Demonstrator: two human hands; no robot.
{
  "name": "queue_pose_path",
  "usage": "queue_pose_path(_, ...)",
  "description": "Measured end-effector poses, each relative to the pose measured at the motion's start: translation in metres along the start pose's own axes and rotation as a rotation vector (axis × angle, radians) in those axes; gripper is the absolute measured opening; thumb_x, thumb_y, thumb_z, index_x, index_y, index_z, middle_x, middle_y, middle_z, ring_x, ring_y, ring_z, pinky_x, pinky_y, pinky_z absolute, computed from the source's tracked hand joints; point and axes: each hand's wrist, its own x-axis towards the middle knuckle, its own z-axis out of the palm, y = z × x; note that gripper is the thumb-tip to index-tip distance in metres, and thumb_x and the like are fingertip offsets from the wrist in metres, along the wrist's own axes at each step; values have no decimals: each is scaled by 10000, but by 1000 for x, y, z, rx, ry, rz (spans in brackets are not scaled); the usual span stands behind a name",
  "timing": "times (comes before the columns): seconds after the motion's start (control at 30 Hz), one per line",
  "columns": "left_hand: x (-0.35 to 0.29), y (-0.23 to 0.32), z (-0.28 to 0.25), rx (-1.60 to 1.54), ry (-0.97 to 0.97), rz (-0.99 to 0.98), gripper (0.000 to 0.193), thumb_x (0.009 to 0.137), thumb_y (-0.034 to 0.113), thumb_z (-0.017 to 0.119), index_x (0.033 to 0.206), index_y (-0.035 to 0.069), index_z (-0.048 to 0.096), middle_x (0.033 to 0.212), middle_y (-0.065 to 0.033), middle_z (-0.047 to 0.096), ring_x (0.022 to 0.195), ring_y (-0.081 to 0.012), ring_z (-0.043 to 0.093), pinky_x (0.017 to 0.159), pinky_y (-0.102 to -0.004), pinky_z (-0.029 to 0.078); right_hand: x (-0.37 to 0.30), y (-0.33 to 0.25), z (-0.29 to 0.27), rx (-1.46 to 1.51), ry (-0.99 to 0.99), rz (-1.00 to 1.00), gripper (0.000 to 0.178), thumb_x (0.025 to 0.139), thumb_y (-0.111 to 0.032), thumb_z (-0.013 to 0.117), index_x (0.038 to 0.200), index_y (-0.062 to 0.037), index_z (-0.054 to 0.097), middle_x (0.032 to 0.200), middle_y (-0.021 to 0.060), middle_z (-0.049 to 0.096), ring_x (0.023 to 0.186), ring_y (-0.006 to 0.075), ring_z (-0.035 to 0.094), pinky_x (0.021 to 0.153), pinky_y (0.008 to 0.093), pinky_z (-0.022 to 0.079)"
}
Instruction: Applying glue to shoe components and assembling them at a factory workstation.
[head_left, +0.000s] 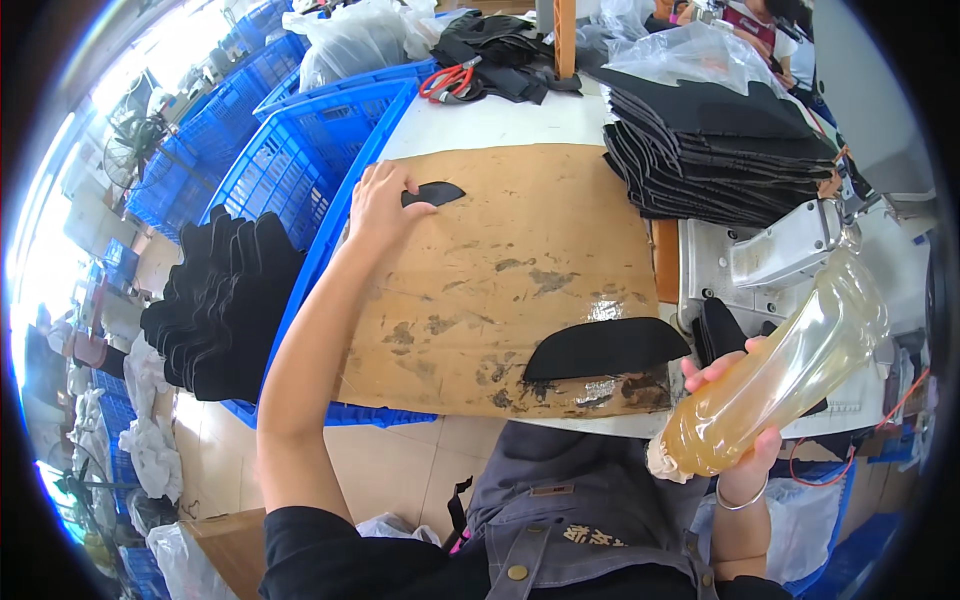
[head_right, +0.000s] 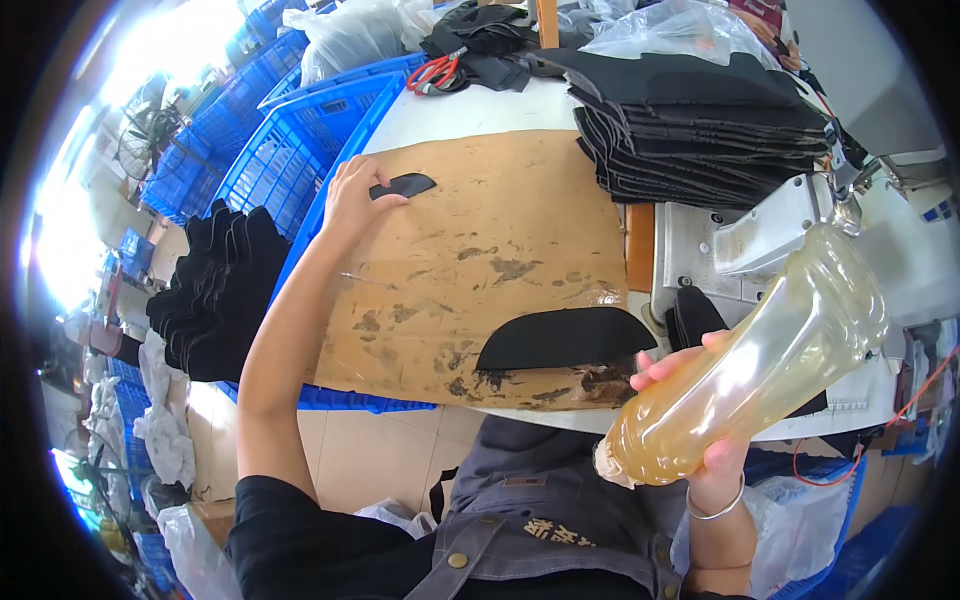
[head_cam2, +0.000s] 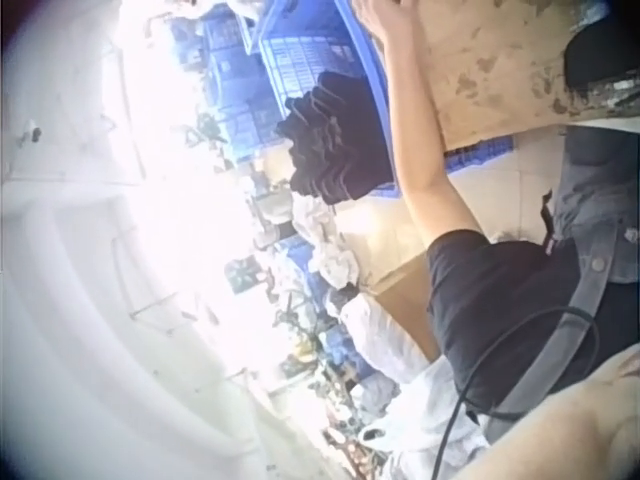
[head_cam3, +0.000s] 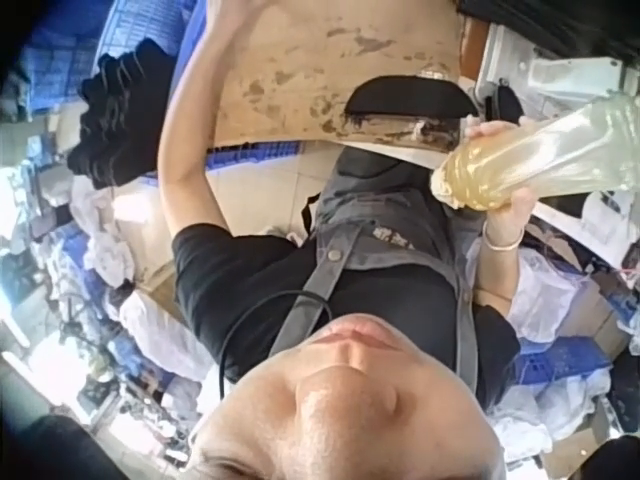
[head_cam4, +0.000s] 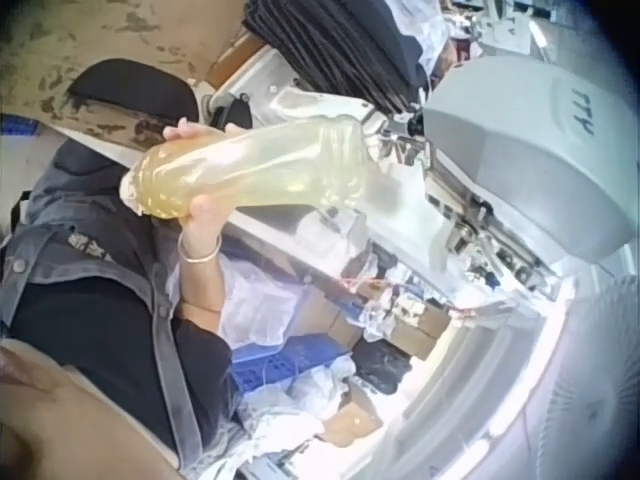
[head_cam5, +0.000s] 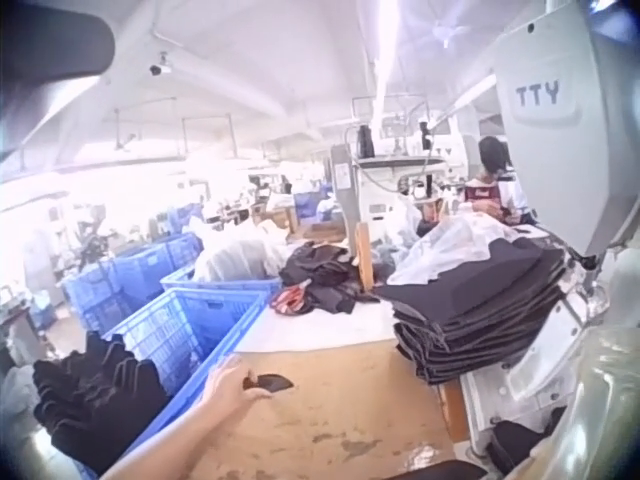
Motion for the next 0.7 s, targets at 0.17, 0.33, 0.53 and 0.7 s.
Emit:
queue_pose_path(0.17, -30, 19, -8, 154, 216, 148, 504, 708, 301, 787, 1106, 86, 563, 1131, -102, 550, 1088, -306, 501, 912, -429, 396, 5, -2, 1, -27, 31, -31, 935, 708, -498, 785, 1370, -48, 301, 1116, 213, 548, 1020, 324, 599, 1009, 513, 423)
queue_pose_path(0.33, -129, 112, -27, -192, 198, 488, 341, 719, 85, 714, 1053, 86, 644, 1075, -109, 614, 944, -284, 585, 837, -431, 454, 32, 0, 14, -188, 66, -189, 837, 768, -355, 765, 1389, -27, 310, 1194, 225, 536, 1099, 342, 567, 979, 484, 455)
queue_pose_path(0.53, -174, 147, -2, -277, 210, 491, 387, 703, 34, 699, 1087, 38, 655, 1064, -134, 635, 857, -233, 643, 744, -349, 525, 60, 24, 57, -460, -103, -215, 797, 792, -410, 743, 1353, -10, 344, 1169, 198, 552, 1084, 296, 575, 945, 418, 470)
queue_pose_path(0.7, -177, 140, 9, -309, 331, 491, 290, 728, 25, 682, 1014, -7, 649, 1028, -146, 667, 848, -241, 678, 719, -316, 556, 68, 36, 84, -495, -273, -139, 751, 770, -307, 785, 1324, -8, 375, 1151, 193, 566, 1071, 278, 577, 929, 413, 475)
